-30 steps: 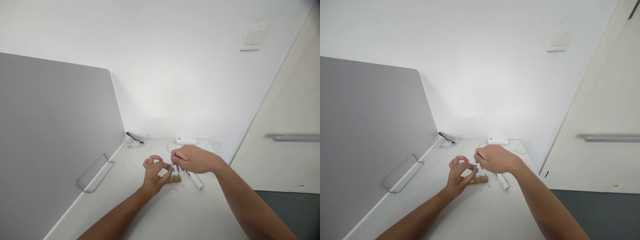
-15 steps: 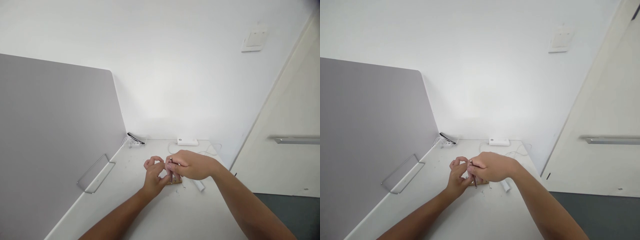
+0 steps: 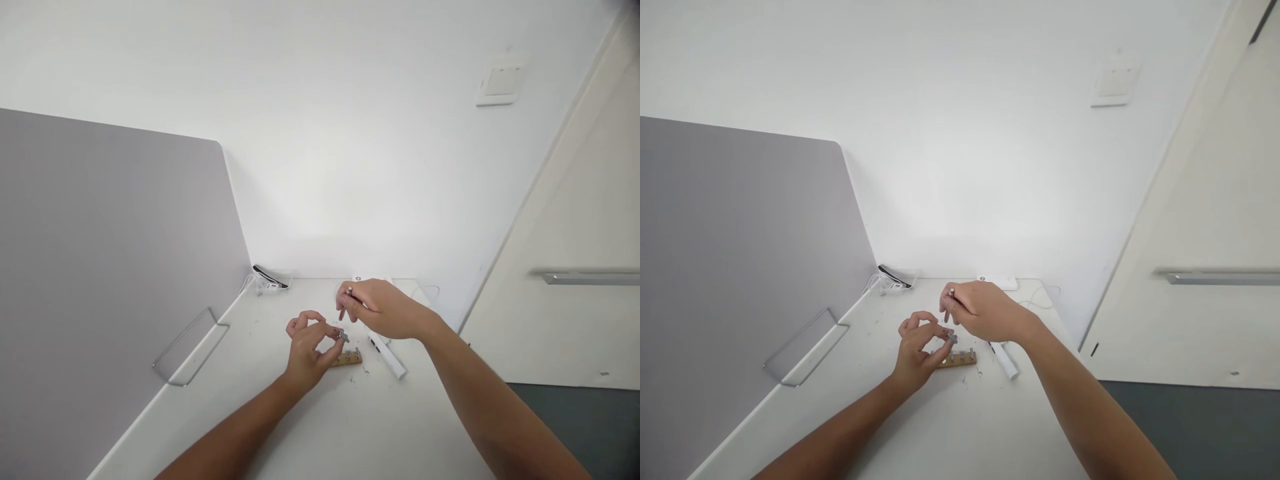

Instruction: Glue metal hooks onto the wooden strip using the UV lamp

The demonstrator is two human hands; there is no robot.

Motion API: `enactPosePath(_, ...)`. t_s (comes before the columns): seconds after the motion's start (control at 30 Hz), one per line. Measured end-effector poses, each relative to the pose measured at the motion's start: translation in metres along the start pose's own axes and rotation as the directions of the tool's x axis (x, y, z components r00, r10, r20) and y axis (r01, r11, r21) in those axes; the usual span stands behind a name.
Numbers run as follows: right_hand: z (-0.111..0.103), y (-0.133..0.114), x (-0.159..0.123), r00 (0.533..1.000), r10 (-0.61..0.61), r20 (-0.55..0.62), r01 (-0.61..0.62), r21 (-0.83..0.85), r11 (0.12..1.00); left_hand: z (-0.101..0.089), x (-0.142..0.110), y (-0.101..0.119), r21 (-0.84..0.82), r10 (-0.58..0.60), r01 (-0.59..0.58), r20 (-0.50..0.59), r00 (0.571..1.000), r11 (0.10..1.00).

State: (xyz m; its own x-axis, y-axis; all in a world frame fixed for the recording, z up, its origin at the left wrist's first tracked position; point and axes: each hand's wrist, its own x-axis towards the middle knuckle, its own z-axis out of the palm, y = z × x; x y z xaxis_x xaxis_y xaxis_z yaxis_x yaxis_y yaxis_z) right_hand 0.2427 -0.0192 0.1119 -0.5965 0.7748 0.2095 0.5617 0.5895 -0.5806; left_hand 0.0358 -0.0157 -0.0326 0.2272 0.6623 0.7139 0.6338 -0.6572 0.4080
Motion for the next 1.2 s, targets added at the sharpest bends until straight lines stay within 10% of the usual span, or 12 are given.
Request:
enactPosePath(0.3,0.004,0.001,-0.007,0.934,-0.005,0.358,-0.018,0.062,0.998,-0.002,0.001,0.002,0.018,0.014,-0.014,-0.018,1.0,1.0)
enactPosePath(0.6,-0.001,-0.001,-0.002,0.996,0.089,-0.005,-0.089,-0.126,0.988,0.0,-0.001,0.0,0.012,-0.005,0.005,-0.025,1.0,1.0)
enactPosePath(0.8,0.005,-0.012,-0.001,0.999,-0.034,0.026,0.033,0.052,0.998,-0.002,0.001,0.004,0.037,-0.01,0.011,-0.015,1.0,0.999)
enactPosePath(1.0,0.011,-0.005,-0.009,0.941,-0.074,0.331,0.058,0.058,0.997,-0.003,0.001,0.001,0.033,-0.002,0.002,0.002,1.0,0.999)
enactPosePath(1.2,0.004,0.003,-0.004,0.996,0.062,0.065,-0.047,-0.211,0.976,-0.002,0.0,0.005,0.031,-0.013,0.014,-0.03,0.999,0.999)
